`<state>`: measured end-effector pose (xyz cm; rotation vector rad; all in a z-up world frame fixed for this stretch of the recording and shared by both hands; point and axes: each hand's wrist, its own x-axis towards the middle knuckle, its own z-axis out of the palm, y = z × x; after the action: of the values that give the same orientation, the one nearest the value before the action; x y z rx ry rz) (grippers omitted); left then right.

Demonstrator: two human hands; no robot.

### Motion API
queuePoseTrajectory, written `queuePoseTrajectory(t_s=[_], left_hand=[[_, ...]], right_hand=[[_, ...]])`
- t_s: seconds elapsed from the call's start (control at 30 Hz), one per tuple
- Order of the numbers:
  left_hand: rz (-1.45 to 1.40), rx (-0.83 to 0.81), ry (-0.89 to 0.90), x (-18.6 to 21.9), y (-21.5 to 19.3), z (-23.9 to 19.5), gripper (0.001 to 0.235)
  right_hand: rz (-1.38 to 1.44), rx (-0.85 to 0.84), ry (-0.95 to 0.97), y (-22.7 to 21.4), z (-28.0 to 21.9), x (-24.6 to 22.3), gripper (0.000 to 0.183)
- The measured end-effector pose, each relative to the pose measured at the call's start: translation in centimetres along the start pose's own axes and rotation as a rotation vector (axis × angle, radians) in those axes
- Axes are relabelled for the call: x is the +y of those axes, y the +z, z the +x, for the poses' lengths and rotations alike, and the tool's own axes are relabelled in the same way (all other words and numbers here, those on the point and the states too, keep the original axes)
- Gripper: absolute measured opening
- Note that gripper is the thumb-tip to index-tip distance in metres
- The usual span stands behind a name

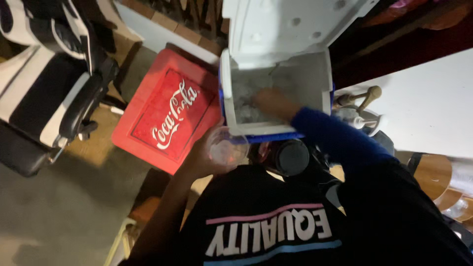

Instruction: The person scoops ice from a white cooler using a metal scoop and adds it to several plastic cups containing a light-colored beverage. The person repeatedly moves between the cooler and a counter where the cups are placed, filling each cup with ice.

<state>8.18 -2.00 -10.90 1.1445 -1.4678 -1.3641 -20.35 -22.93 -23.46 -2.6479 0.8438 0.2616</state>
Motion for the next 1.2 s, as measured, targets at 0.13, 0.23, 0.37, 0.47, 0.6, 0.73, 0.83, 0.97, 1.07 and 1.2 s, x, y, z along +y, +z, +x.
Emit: queuePoseTrajectory(t_s=[0.13, 0.23, 0.37, 0.47, 0.6, 0.73, 0.83, 0.97, 1.07, 1.2], left_hand=[[-0.117, -0.046, 0.030, -1.1, 0.3, 0.4, 0.106], [-0.060, -0.022, 0.005, -0.7, -0.5, 0.0, 0.100], [0.187, 0.095, -0.108, 3.4, -2.8, 1.9, 0.098], [0.354, 0.188, -0.215, 6.5, -3.4, 2.5, 0.095], [0.429, 0.174, -0.122, 9.3, -4.1, 4.4, 0.089], [0.466, 0.116, -0.005, 10.9, -4.1, 7.4, 0.082], [0.514, 0.082, 0.072, 11.3, -3.1, 10.3, 0.087], [0.502, 0.067, 0.156, 10.8, 0.1, 14.5, 0.091], [0.275, 0.103, 0.335, 8.9, 2.9, 17.1, 0.095], [0.177, 0.152, 0.334, 6.4, 5.6, 18.2, 0.106]], right_hand=[[0.230, -0.151, 0.154, -3.3, -0.5, 1.4, 0.030], [0.380, -0.164, 0.212, -3.1, -1.9, 3.1, 0.031], [0.684, -0.229, 0.494, -1.7, -2.8, 4.4, 0.034], [0.727, -0.120, 0.590, -0.7, -3.9, 5.6, 0.039], [0.477, 0.066, 0.386, -1.3, -5.3, 7.0, 0.039], [0.524, 0.306, 0.295, -6.6, -6.8, 7.1, 0.032], [0.607, 0.328, 0.275, -15.1, -8.6, 5.2, 0.032], [0.321, 0.250, 0.379, -25.3, -9.7, 0.5, 0.027], [-0.018, 0.333, 0.339, -29.0, -11.0, -3.2, 0.024], [-0.405, 0.447, 0.315, -31.1, -13.5, -6.3, 0.022]])
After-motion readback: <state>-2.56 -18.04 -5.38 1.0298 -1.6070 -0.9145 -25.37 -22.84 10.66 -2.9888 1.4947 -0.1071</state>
